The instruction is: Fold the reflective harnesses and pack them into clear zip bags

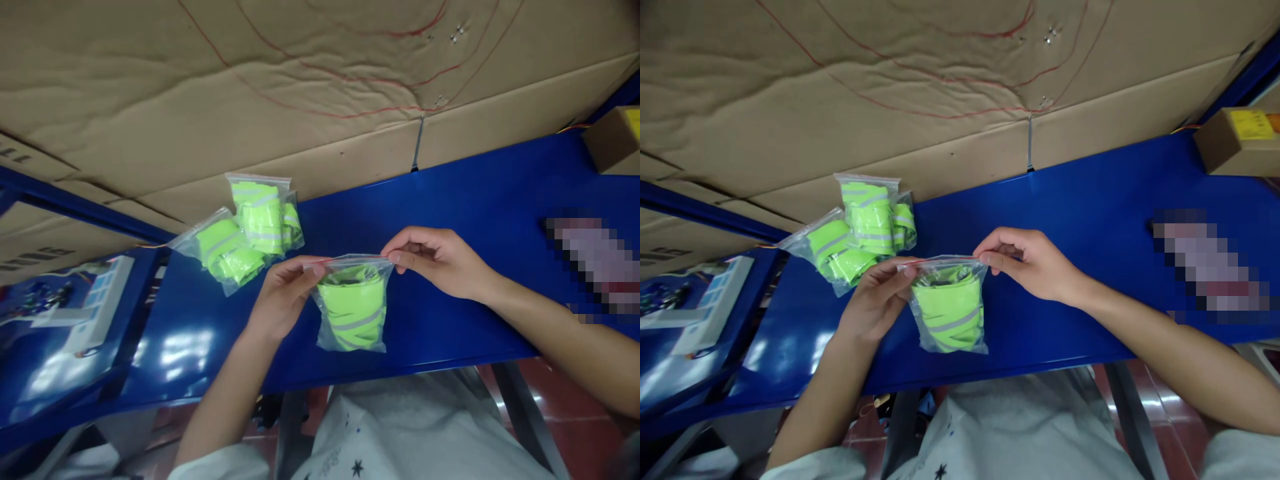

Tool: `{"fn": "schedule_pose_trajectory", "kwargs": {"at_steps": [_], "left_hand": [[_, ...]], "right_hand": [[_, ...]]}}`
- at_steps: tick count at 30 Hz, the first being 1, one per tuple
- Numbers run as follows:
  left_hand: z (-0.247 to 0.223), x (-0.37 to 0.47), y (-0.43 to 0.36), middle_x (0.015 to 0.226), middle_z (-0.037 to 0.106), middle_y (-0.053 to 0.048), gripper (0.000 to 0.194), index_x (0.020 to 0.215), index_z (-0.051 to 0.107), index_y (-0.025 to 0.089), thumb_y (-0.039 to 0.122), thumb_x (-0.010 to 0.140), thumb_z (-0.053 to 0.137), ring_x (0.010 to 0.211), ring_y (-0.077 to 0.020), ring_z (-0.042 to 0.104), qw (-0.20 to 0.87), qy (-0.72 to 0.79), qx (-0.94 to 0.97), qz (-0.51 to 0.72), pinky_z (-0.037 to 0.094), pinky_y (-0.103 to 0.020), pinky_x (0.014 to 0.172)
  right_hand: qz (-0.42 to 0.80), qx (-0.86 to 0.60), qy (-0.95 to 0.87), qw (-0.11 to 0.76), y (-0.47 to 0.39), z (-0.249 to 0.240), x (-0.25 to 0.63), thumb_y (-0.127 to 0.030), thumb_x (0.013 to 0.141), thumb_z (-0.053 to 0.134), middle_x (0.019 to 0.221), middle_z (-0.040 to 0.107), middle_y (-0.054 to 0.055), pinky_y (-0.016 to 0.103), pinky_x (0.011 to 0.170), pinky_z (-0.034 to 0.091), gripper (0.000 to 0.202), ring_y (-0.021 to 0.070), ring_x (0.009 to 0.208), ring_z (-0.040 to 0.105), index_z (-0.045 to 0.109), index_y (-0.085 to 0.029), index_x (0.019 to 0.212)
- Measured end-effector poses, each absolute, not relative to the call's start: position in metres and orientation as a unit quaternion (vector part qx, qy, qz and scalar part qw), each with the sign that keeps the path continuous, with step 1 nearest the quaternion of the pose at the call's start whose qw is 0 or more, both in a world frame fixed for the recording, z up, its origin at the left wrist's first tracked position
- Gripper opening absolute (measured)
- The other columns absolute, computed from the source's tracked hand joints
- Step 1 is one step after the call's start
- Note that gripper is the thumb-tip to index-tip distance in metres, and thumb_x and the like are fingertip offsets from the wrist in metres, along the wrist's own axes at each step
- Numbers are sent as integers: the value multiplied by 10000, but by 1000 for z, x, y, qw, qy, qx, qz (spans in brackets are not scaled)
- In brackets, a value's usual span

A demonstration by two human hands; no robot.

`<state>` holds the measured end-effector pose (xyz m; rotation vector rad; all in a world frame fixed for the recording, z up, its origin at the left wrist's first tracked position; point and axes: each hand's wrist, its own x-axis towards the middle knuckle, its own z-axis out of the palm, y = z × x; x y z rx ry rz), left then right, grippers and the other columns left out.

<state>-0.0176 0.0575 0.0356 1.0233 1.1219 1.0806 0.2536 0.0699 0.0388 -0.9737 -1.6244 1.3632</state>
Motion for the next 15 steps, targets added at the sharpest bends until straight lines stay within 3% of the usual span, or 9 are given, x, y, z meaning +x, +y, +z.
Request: {"fn": "schedule_pose_trajectory", "kwargs": {"at_steps": [5,10,15], "left_hand": [[34,-15,57,932,802,-40,225,829,836,247,380,674,930,838,-174,702,562,486,448,498,547,-281,788],[36,-28,61,971,802,-64,297,940,846,217,424,731,893,855,-193,699,550,517,501,423,549,-282,787],[32,-30,61,818,765,-46,256,918,838,200,422,790,845,756,-172,659,539,515,561,359,533,-262,717]], "right_hand": [[532,-409,-642,370,74,32,254,-534,885,733,721,670,4,240,593,459,365,124,654,627,669,-176,922],[438,-399,-734,331,72,32,258,-463,990,603,728,647,-7,231,595,404,288,106,646,574,625,-184,924],[424,-388,-752,323,73,29,261,-439,962,637,800,639,2,245,653,426,262,117,711,558,608,-190,888]]}}
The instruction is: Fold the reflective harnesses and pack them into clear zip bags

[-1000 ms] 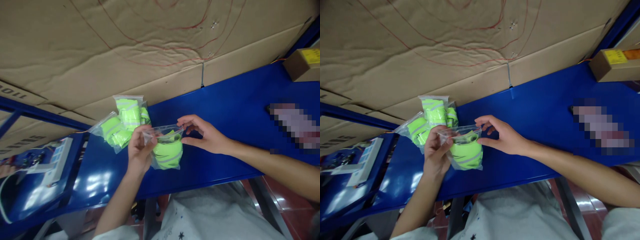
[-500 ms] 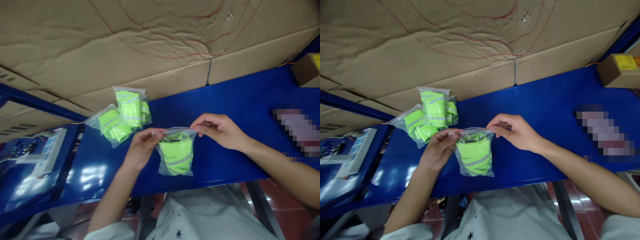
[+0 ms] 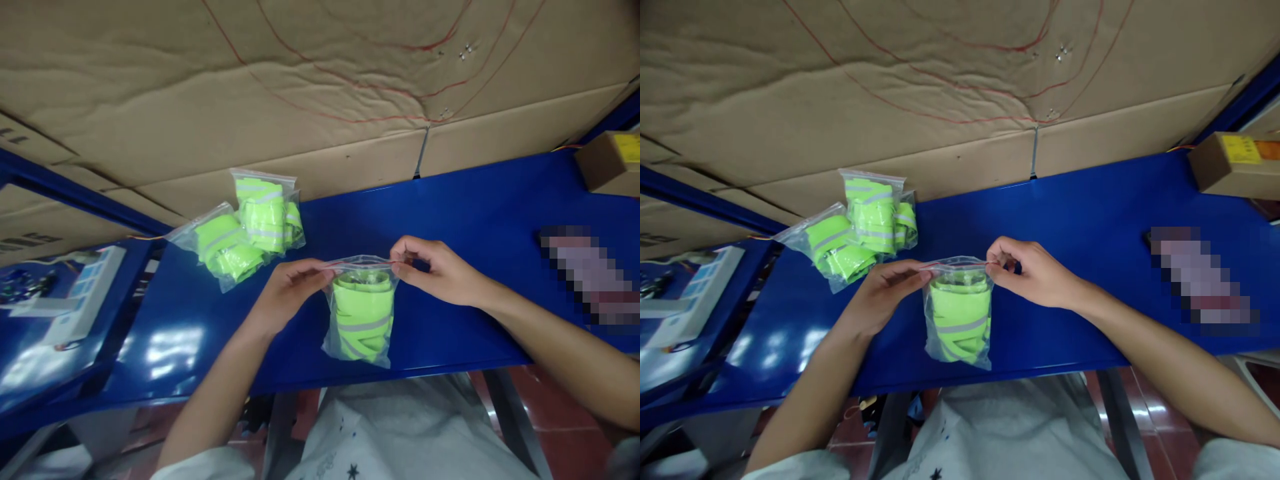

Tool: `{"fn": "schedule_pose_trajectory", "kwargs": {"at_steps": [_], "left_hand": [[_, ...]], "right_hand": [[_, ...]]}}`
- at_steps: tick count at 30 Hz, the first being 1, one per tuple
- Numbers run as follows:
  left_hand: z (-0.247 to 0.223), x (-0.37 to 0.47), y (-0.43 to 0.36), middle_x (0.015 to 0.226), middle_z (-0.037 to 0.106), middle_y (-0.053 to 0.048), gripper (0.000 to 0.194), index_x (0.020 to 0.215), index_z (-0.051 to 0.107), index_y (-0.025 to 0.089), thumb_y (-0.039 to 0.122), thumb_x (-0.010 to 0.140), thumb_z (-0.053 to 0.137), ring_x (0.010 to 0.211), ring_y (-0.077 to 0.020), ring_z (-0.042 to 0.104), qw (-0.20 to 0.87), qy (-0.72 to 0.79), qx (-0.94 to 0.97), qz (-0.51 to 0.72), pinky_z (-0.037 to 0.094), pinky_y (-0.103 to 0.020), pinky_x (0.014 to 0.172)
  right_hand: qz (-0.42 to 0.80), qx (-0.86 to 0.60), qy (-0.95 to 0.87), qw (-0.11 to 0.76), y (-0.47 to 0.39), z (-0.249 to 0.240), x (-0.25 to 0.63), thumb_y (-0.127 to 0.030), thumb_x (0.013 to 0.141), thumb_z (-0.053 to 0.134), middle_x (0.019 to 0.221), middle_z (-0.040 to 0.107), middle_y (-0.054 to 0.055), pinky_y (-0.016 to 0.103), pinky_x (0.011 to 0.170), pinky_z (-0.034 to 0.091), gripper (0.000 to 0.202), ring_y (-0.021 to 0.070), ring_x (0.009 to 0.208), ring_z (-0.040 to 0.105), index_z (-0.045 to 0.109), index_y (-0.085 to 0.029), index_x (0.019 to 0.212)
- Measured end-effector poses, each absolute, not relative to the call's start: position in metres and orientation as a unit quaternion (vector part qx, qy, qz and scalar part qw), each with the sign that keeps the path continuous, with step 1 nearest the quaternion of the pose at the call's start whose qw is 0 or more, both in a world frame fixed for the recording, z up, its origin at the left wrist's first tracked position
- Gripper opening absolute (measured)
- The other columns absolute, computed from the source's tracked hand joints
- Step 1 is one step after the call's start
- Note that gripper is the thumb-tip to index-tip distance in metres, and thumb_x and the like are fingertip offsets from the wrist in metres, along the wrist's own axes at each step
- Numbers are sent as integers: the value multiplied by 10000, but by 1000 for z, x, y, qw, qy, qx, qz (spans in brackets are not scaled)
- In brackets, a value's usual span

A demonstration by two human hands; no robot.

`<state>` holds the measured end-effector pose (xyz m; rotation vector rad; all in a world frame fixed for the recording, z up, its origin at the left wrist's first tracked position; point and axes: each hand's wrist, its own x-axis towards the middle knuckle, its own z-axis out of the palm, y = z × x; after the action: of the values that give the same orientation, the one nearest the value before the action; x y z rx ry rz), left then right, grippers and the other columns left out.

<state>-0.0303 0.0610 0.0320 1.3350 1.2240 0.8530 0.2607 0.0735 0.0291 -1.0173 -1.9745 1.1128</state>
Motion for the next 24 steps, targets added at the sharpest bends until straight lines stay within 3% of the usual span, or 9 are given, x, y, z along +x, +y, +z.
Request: {"fn": "schedule_pose_trajectory", "kwargs": {"at_steps": [4,9,15,19,24], "left_hand": [[26,-23,58,812,753,-47,235,908,821,194,404,803,834,758,-174,659,556,487,554,383,525,-264,714],[26,-18,58,809,709,-13,250,868,763,185,409,791,843,764,-135,613,583,470,515,417,475,-221,714],[21,-8,59,1038,752,-63,449,1087,750,170,467,771,863,933,-184,661,702,455,415,357,495,-275,852],[8,-9,62,915,755,-52,348,946,808,147,421,747,891,828,-139,625,665,469,444,375,454,-237,796],[3,-11,64,861,744,-33,317,907,814,163,431,752,882,789,-126,604,626,478,483,384,436,-220,743]], "right_hand": [[517,-395,-692,314,77,26,260,-510,918,688,810,666,11,256,658,453,332,128,727,597,645,-181,937],[608,-385,-638,274,83,26,261,-467,888,729,808,700,14,256,670,490,344,117,715,627,657,-162,1030],[625,-410,-615,250,83,22,260,-511,867,746,780,713,32,267,659,490,377,128,705,639,672,-158,975],[620,-420,-618,242,83,18,257,-521,856,755,775,714,34,268,648,475,385,133,703,641,675,-160,961],[619,-434,-610,236,88,12,257,-504,833,778,757,711,28,275,671,491,372,131,702,644,685,-161,944]]}}
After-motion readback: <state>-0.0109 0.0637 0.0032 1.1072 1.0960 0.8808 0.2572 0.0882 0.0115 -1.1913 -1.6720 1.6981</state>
